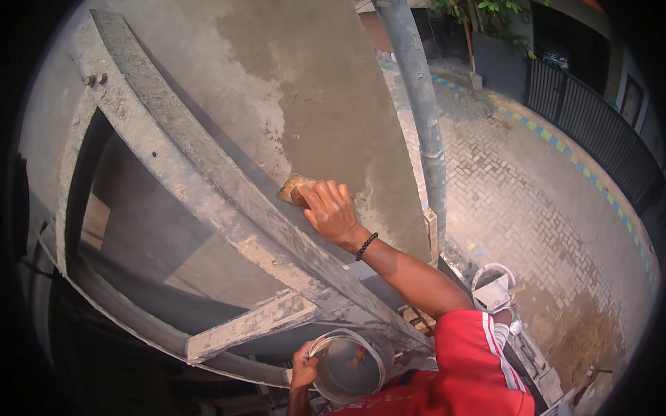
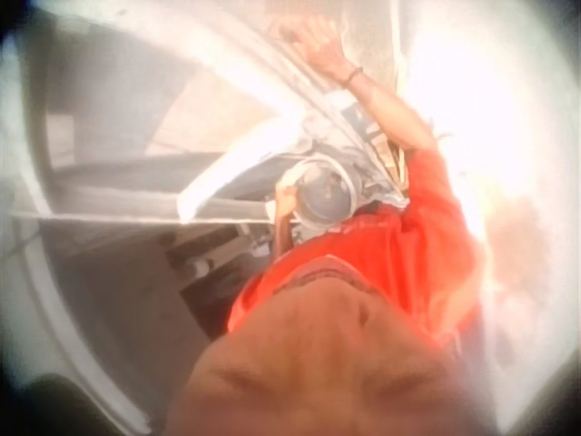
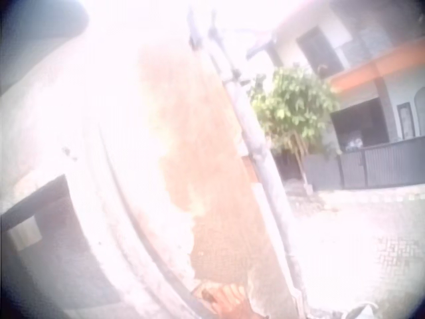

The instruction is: The person uses a sponge to smooth a wet concrete surface on a curved wall. They repeatedly dip the sponge into a bucket of water and rub it along the wall to even out the surface.

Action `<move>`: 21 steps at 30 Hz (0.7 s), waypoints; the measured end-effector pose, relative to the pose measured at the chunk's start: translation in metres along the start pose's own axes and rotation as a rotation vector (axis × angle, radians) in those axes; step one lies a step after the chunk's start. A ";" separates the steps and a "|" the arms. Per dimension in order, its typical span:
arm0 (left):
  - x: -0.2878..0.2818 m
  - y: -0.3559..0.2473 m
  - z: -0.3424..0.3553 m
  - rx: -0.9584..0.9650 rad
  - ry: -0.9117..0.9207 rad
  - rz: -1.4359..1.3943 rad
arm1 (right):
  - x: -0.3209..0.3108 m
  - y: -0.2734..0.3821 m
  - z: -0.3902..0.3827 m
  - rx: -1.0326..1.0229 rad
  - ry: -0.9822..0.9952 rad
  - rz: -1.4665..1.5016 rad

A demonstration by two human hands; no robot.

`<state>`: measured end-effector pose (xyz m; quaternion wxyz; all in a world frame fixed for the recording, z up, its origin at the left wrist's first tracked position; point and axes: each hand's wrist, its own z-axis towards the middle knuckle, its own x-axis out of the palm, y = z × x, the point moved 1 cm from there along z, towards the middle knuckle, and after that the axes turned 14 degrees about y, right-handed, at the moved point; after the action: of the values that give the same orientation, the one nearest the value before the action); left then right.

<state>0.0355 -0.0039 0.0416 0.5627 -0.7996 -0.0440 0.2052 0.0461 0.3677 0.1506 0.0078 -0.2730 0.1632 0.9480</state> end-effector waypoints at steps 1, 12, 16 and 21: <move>0.000 -0.001 -0.001 0.009 0.004 -0.001 | -0.002 -0.017 -0.013 0.068 -0.030 -0.020; -0.002 0.017 0.002 0.002 -0.013 -0.023 | -0.078 -0.005 0.112 0.158 -0.391 0.019; -0.002 0.013 0.005 0.024 0.001 -0.024 | -0.044 -0.017 0.032 0.062 -0.076 -0.069; -0.004 0.018 0.002 -0.014 -0.003 0.002 | -0.079 -0.032 0.096 0.135 -0.466 -0.049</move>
<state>0.0278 -0.0097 0.0259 0.5569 -0.8032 -0.0455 0.2067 0.0671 0.4342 0.2588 0.0866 -0.0495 0.2133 0.9719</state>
